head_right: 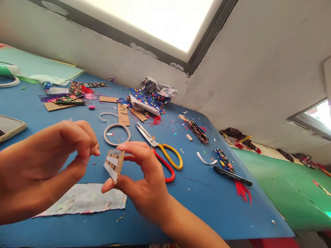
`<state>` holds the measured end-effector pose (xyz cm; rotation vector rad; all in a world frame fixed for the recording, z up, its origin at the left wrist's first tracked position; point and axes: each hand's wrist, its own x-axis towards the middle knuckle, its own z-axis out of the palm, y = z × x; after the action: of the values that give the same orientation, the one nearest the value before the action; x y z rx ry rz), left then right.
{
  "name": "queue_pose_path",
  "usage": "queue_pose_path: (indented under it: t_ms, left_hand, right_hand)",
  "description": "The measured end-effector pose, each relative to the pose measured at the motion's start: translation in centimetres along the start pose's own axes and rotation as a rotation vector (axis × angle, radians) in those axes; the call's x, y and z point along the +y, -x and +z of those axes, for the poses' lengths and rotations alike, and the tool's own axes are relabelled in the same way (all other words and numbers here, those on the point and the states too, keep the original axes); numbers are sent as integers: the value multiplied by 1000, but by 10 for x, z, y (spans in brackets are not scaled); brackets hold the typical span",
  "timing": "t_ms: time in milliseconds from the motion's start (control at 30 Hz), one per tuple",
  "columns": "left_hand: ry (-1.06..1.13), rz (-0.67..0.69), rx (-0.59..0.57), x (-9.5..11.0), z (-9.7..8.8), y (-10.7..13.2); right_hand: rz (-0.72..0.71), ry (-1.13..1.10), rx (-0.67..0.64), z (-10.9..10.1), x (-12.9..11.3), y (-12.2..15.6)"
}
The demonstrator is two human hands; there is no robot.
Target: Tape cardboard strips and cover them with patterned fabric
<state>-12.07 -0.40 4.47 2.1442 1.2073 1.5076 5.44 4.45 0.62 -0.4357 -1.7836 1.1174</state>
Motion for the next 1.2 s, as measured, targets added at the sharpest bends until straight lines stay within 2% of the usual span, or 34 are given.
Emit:
queue_pose_path:
  t_ms: [200,267,433,633,700,867,1033,1200]
  left_hand:
    - [-129,209,-90,-2,1,-2]
    - [-108,233,-111,-4,0,-2]
    - [-5,93,-201,-5,-3,2]
    - [-85,67,-108,-3,0,7]
    - [-35,21,-82,-1,0,4]
    - [266,-111,-208,4,-2,-2]
    - [237,-107,-138,0,-3,3]
    - [275,-168,-149,1,2,3]
  right_hand:
    - [-61,49,-26,-2,1,0]
    - [-57,49,-32,-3,1,0]
    - [-90,102,-36,-4,2,1]
    - [-98,106,-60,-3,2,4]
    - [-94,89,-70,-2,1,4]
    - [-59,-19,-7,-2,1,2]
    - [-138,57,-18,-3,6,1]
    - [-159,88,-5,-3,7,2]
